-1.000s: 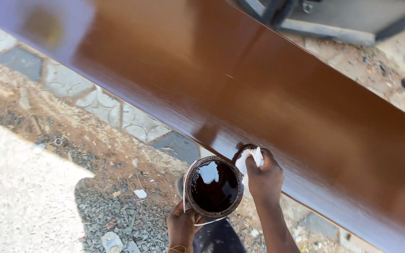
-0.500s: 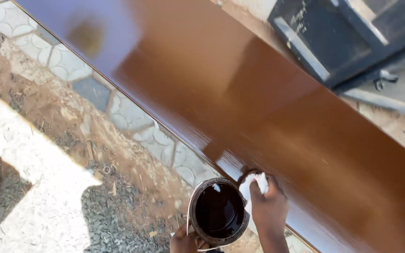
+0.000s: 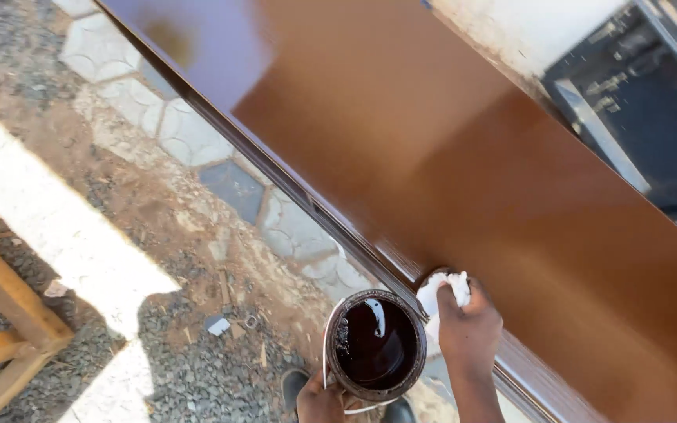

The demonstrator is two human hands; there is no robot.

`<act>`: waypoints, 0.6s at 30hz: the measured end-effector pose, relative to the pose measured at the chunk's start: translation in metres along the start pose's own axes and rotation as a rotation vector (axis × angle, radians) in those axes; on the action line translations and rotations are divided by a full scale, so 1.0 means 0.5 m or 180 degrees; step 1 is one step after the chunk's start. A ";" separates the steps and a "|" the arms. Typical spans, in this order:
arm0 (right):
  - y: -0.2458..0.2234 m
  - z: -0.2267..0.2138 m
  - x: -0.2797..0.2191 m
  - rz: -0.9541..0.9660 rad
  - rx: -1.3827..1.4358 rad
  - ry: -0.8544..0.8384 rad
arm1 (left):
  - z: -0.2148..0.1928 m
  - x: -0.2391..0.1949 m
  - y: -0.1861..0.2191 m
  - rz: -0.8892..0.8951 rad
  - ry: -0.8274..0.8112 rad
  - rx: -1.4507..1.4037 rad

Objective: Applying wood stain to a long wooden furniture component using a cloth and a can of stain in an outdoor workshop area.

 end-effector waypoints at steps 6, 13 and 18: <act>-0.283 0.188 -0.026 -0.0090 0.0045 -0.0186 | -0.015 0.051 0.242 0.0139 0.0170 -0.0566; -0.607 0.402 -0.027 -0.0631 0.0120 -0.0498 | 0.009 0.500 0.313 0.0407 -0.5497 -0.1413; -0.811 0.529 -0.025 -0.0552 0.0150 -0.0671 | 0.008 0.248 0.635 -0.0388 -0.0498 -0.1586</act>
Point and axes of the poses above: each hand's wrist, its own x-axis towards the middle knuckle, its own z-axis out of the palm, y = z × x, the point moved 9 cm from there along x, towards the middle knuckle, and after that the axes turned 4 degrees about z, right-handed, at the moved point
